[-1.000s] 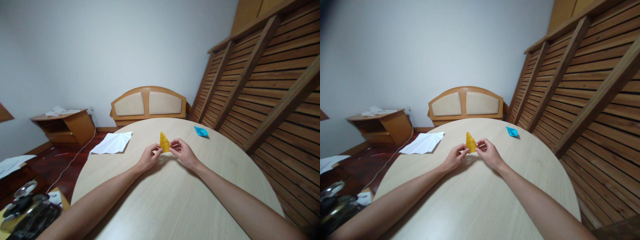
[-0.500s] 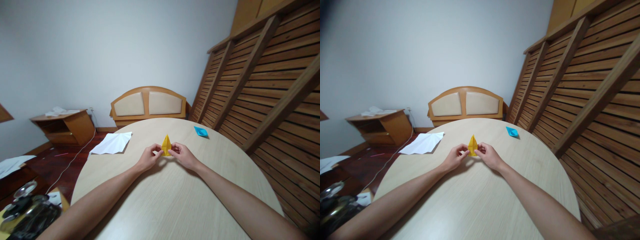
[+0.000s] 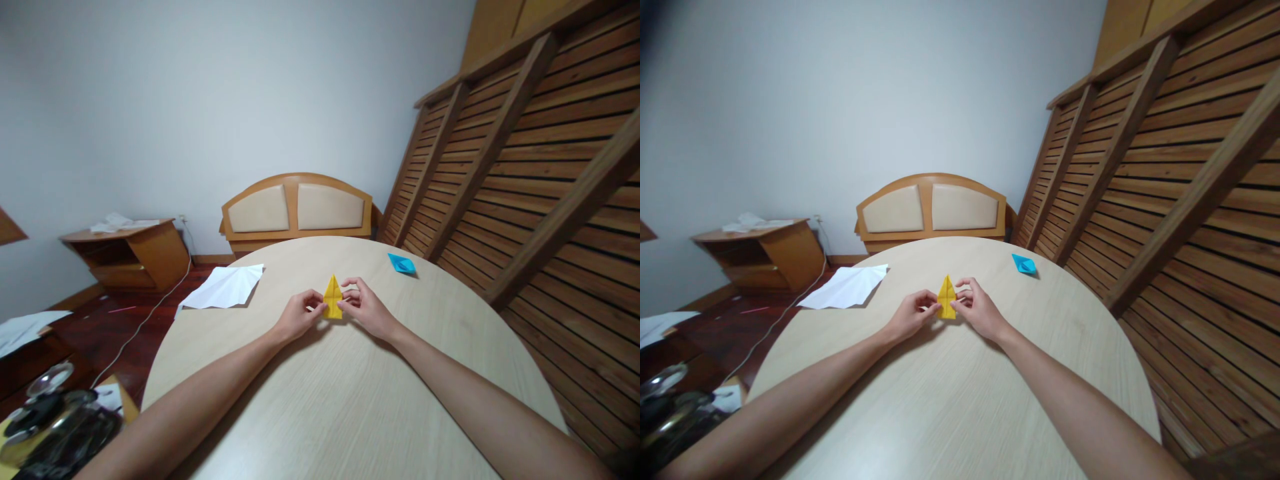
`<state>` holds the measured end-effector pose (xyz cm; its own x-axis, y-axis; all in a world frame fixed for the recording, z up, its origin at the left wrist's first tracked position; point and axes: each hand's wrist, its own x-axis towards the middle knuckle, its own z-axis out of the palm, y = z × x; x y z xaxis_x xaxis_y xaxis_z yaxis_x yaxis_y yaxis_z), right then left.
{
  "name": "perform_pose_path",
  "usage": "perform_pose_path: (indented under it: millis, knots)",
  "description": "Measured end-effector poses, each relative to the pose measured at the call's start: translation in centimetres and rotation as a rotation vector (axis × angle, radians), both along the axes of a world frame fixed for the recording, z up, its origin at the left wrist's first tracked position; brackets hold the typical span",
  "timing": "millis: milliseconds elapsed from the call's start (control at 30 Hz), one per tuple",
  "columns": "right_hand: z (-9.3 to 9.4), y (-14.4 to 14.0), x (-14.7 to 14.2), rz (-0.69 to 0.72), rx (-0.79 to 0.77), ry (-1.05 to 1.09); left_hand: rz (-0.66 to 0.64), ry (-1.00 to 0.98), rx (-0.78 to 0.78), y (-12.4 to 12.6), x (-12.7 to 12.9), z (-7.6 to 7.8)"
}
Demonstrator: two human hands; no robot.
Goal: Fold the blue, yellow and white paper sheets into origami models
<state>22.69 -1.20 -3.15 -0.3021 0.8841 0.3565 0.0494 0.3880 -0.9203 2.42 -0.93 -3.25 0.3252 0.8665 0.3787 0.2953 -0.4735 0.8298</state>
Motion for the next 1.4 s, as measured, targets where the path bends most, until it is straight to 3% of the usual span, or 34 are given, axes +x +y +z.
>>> perform_pose_path:
  millis: [233,833,1133,1400]
  knots:
    - [0.0,0.0,0.0,0.002,0.081,-0.059,-0.054,-0.136,-0.058,-0.2,0.1,-0.1]
    - [1.0,-0.7,0.0,-0.055,0.095,-0.220,-0.045,0.026,0.122,-0.8,0.0,0.7]
    - [0.7,-0.5,-0.3,-0.102,0.177,-0.090,0.008,0.019,0.132,-0.7,0.0,0.6]
    - [0.8,-0.5,-0.2,-0.098,0.277,-0.149,-0.036,0.014,0.174,-0.9,-0.1,0.7]
